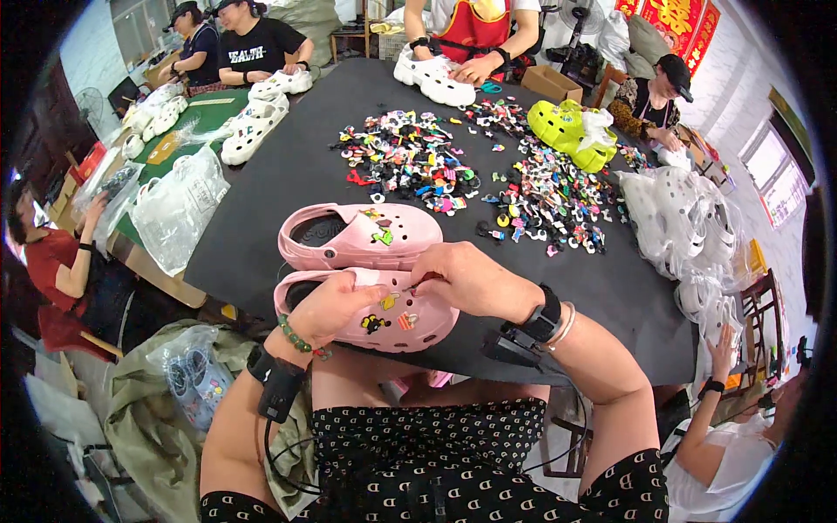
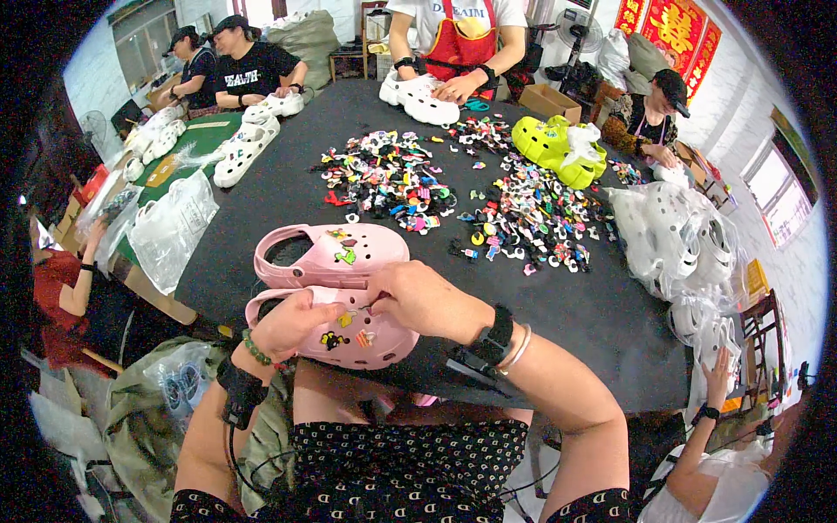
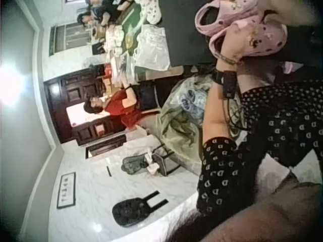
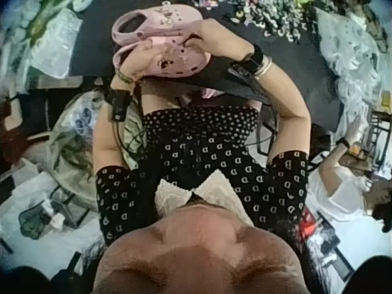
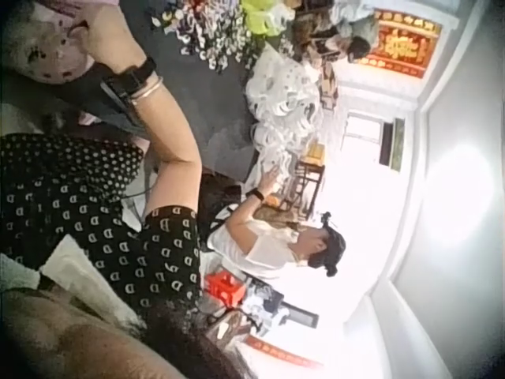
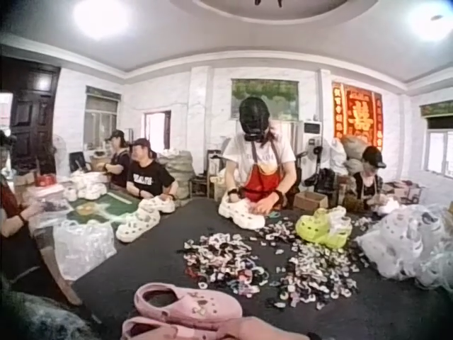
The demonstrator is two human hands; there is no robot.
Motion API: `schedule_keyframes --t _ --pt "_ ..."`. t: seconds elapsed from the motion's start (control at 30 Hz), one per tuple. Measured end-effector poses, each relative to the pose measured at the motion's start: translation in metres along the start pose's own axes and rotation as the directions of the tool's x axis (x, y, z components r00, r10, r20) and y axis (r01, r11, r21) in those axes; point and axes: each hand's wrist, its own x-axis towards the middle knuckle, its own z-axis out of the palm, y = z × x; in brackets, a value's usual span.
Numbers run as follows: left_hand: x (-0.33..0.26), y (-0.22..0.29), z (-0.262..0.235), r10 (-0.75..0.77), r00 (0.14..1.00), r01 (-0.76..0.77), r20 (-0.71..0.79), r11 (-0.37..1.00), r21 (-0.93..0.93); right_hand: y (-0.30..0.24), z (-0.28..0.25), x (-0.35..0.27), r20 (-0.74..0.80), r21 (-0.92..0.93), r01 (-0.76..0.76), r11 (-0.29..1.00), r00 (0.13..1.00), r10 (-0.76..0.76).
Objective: Apply decorative charms and finish assembly of clog-style shoes.
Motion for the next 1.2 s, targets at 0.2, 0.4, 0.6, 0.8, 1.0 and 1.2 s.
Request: schedule_keyframes --t 0.2,0.4,0.6,0.8,1.0,1.2 --pt "-0.006 -0.004 0.001 0.043 0.999 -0.043 -0.002 0.998 0.045 -0.011 0.003 0.003 -0.005 -0.054 0.009 0.999 1.000 -0.009" --pt "-0.007 -0.001 0.003 0.054 0.999 -0.054 0.005 0.997 0.047 -0.009 0.011 0.005 -0.070 -0.156 -0.067 0.986 0.996 0.057" --pt "-0.008 0.005 0.005 -0.011 1.000 0.010 0.001 0.998 0.061 -0.006 0.013 0.008 -0.034 -0.131 -0.058 0.990 0.998 0.054" --pt "-0.007 -0.003 0.001 0.001 1.000 0.001 -0.014 0.993 0.115 -0.005 0.008 0.016 0.046 -0.159 -0.108 0.981 0.992 0.117" --pt "-0.006 -0.005 0.000 -0.034 0.999 0.034 -0.003 0.996 0.087 0.005 0.005 0.023 0.074 -0.151 -0.185 0.971 0.978 0.197" --pt "-0.001 -0.012 -0.003 -0.001 1.000 0.002 -0.003 0.992 0.124 -0.007 0.010 0.024 0.136 -0.096 -0.244 0.965 0.957 0.256"
